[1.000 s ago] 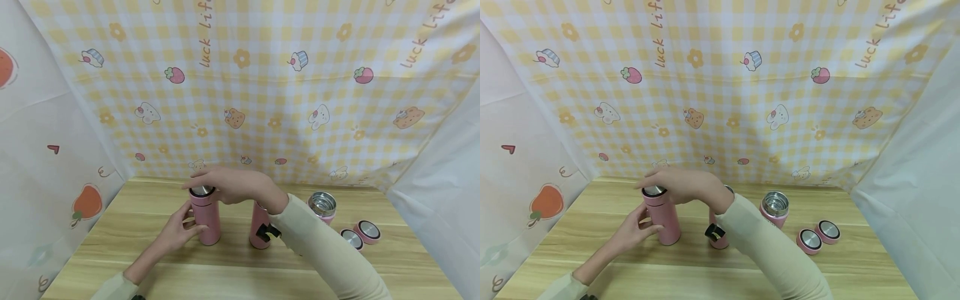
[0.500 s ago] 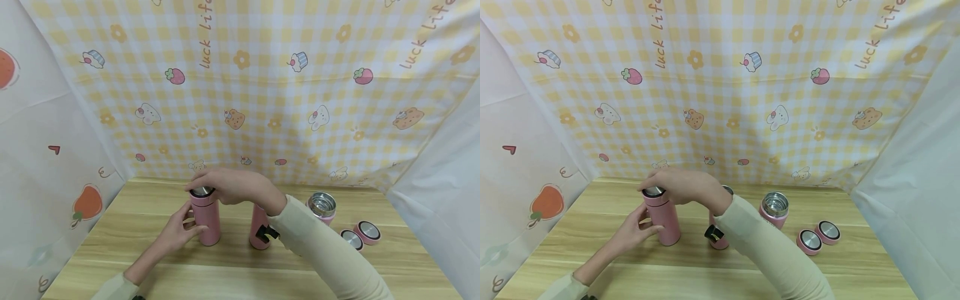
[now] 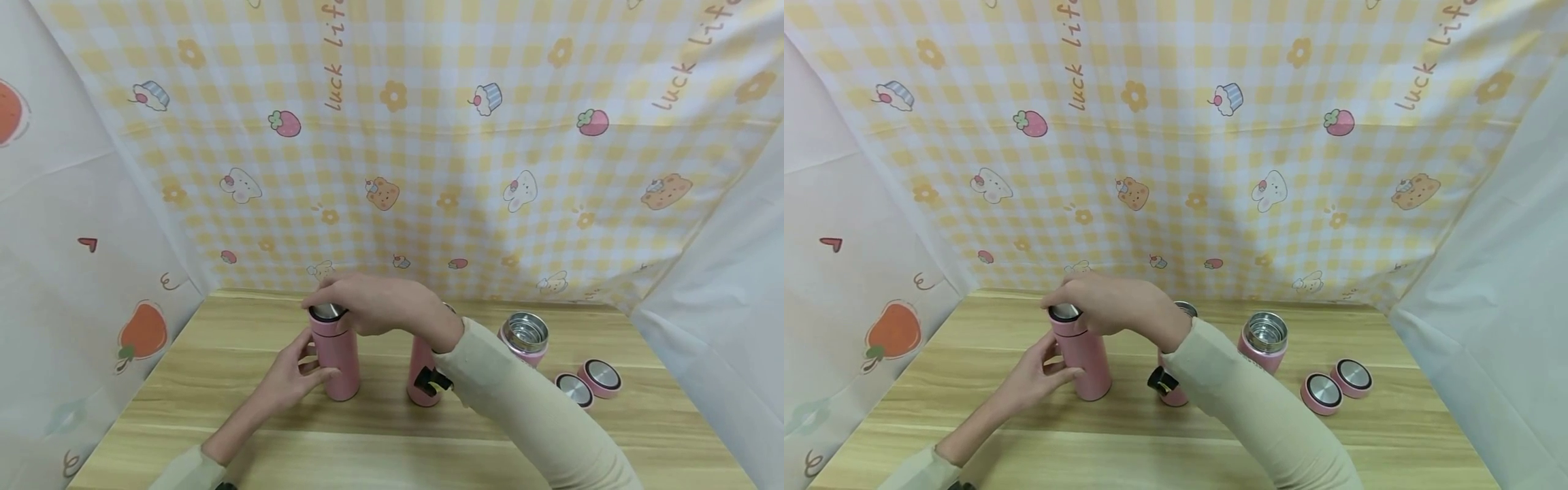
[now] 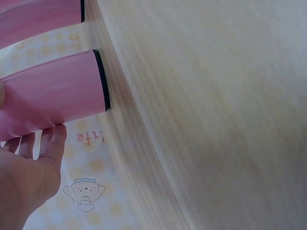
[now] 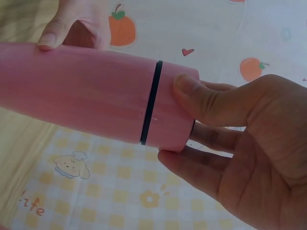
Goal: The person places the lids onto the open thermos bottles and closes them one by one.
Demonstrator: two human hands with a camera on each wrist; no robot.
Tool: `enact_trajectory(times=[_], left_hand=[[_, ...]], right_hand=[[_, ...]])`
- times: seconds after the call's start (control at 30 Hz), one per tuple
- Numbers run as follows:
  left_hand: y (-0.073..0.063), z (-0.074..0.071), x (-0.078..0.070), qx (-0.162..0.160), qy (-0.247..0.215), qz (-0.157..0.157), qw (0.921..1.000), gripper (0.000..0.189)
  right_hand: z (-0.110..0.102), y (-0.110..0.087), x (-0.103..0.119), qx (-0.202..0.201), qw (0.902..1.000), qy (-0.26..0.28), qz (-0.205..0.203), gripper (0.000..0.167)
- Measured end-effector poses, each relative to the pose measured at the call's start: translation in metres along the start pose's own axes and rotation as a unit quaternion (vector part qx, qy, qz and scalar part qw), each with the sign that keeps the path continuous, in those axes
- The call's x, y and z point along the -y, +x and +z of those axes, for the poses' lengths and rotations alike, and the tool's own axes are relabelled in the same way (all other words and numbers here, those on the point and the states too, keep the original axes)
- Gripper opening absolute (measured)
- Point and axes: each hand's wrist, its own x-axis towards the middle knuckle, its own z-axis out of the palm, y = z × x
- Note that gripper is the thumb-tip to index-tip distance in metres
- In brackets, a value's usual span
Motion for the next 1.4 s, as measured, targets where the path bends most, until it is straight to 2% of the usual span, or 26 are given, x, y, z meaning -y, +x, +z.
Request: enact_trajectory(times=[0.83,1.17,1.27,1.4], left_hand=[[-0.001,0.0,-0.003,-0.001,-0.003,-0.01,0.9999,0.064],[-0.001,0.0,-0.003,0.006,-0.004,-0.014,0.9999,0.067],[-0.001,0.0,-0.002,0.006,-0.004,-0.011,0.9999,0.066],[-0.001,0.0,-0.002,0.002,-0.001,-0.008,1.0,0.066]], right_hand=[[0.007,0.005,0.006,-0.047,0.9954,-0.076,0.037,0.044],[0.004,0.0,-0.001,-0.035,0.9987,0.012,0.036,0.05],[0.0,-0.004,-0.002,-0.008,0.9994,0.013,0.03,0.053],[-0.005,-0.008,-0.003,0.026,0.9989,0.033,0.022,0.067]])
